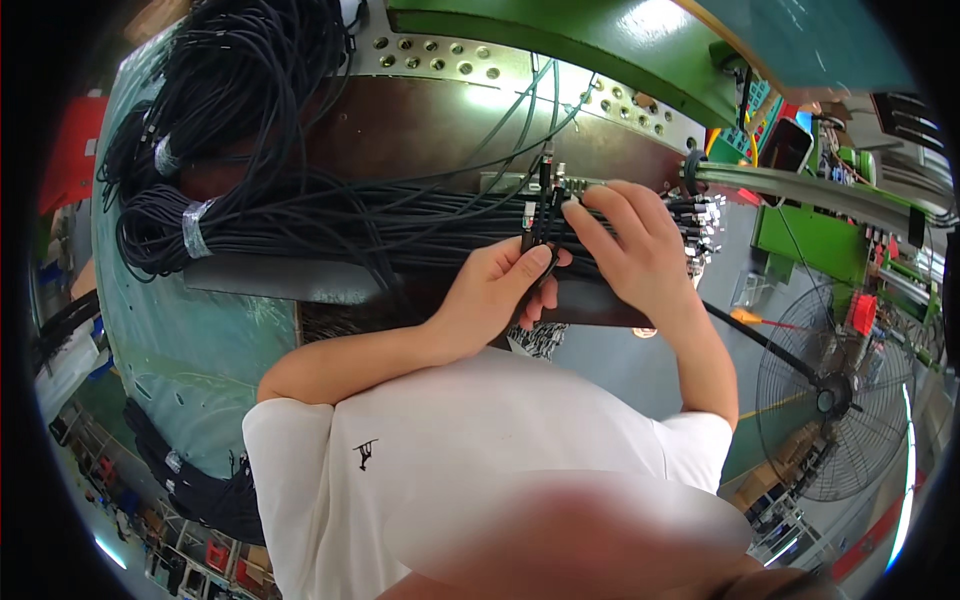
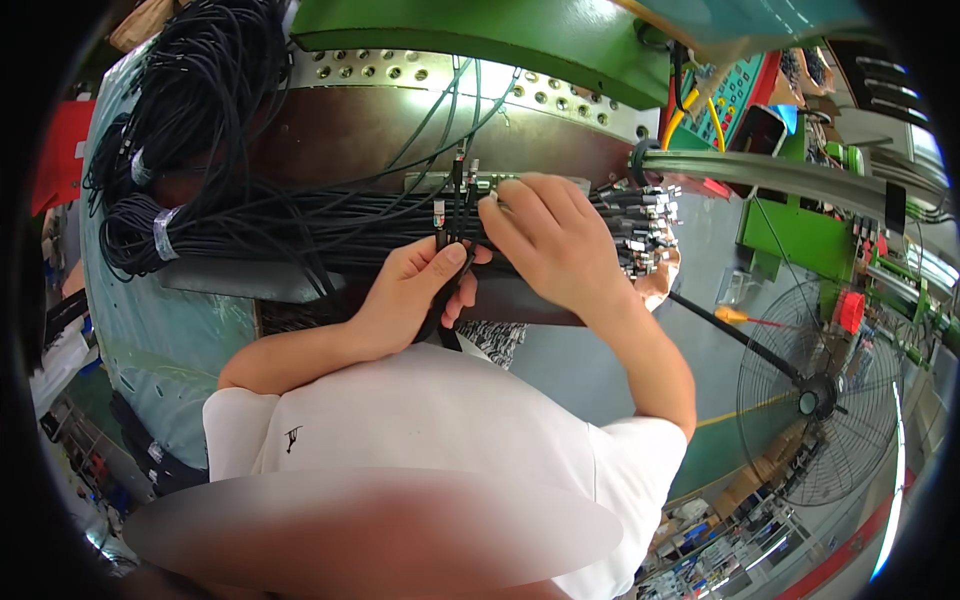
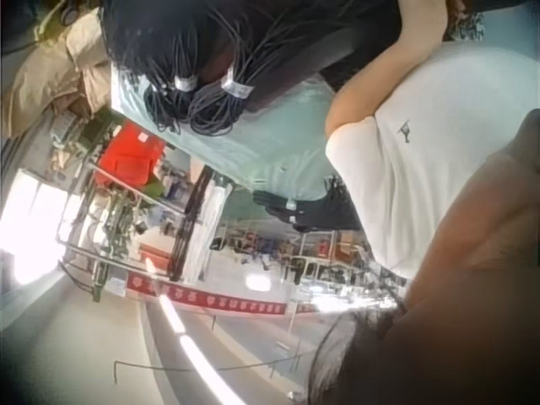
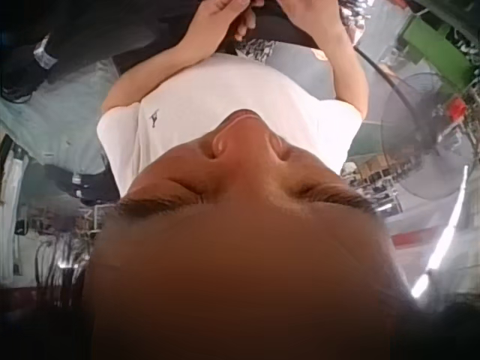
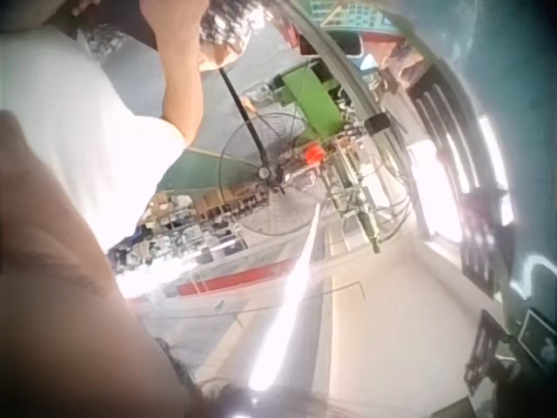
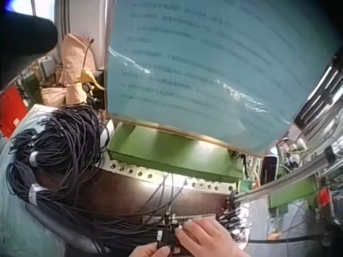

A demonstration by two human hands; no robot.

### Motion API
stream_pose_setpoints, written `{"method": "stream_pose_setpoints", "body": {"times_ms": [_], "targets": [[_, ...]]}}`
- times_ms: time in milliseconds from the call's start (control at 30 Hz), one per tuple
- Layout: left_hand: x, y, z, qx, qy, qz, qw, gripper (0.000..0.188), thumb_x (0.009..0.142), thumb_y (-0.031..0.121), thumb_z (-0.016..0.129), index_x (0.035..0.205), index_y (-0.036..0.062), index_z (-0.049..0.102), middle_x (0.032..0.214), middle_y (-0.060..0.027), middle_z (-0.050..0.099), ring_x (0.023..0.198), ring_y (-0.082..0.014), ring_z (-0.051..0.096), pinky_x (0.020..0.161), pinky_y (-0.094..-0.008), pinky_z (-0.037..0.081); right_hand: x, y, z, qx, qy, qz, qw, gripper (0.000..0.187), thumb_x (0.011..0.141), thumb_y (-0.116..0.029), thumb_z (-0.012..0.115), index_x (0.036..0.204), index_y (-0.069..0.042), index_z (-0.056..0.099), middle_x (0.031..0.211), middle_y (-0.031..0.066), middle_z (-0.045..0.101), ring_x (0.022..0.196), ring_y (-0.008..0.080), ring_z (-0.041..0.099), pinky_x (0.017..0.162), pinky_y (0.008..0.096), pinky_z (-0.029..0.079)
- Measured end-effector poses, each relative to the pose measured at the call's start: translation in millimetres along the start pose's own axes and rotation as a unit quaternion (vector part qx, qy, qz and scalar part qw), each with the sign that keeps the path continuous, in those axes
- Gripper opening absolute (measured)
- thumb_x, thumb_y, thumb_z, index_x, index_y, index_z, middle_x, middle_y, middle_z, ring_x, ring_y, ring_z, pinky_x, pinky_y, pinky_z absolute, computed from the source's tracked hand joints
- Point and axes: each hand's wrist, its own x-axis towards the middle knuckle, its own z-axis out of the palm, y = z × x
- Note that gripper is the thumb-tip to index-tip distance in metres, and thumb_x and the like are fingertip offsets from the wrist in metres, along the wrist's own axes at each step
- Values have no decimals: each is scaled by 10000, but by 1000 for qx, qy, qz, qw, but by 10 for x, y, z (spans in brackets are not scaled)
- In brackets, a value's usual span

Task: Plugging cable connectors into a testing fixture to verify electrical connectivity in a factory setting.

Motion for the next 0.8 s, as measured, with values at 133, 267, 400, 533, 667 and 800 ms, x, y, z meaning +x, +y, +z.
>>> {"method": "stream_pose_setpoints", "body": {"times_ms": [133,267,400,533,667,800], "targets": [[-180,238,-84,144,32,140,979,292,1046,161,465,1134,-61,632,999,-127,704,823,-138,658,738,-274,552,48,37,125,4,1,57,998,209,733,-73,682,922,-67,595,963,72,616,917,261,621,775,360,529],[-415,465,-142,105,-30,258,960,315,1060,159,402,1148,-61,609,946,-146,699,797,-170,662,737,-298,546,138,-24,348,202,48,195,959,197,757,-34,714,901,-50,581,941,86,616,890,299,613,768,376,527],[-372,419,-119,5,-72,28,997,401,1077,282,359,1144,-46,579,858,-172,683,691,-219,667,668,-325,553,204,-88,510,249,85,205,943,208,771,-10,731,906,-32,575,998,108,601,893,314,593,738,382,507],[-244,281,-130,-7,-70,9,998,400,1080,286,362,1148,-40,583,868,-156,687,705,-196,665,683,-314,552,171,-86,545,296,96,236,921,202,789,-1,721,901,-25,555,1003,117,578,879,316,587,734,390,493],[-229,237,-165,-38,-91,20,995,373,1078,289,406,1154,-28,587,867,-103,689,730,-132,661,692,-258,546,142,-74,553,249,68,211,943,225,793,11,702,931,-35,531,1013,118,572,869,334,590,746,407,493],[-255,265,-174,7,-64,18,998,412,1084,295,360,1151,-40,590,869,-143,687,713,-173,662,695,-304,555,142,-47,543,249,48,188,949,241,796,21,688,959,-37,520,1025,117,574,875,335,590,756,407,488]]}}
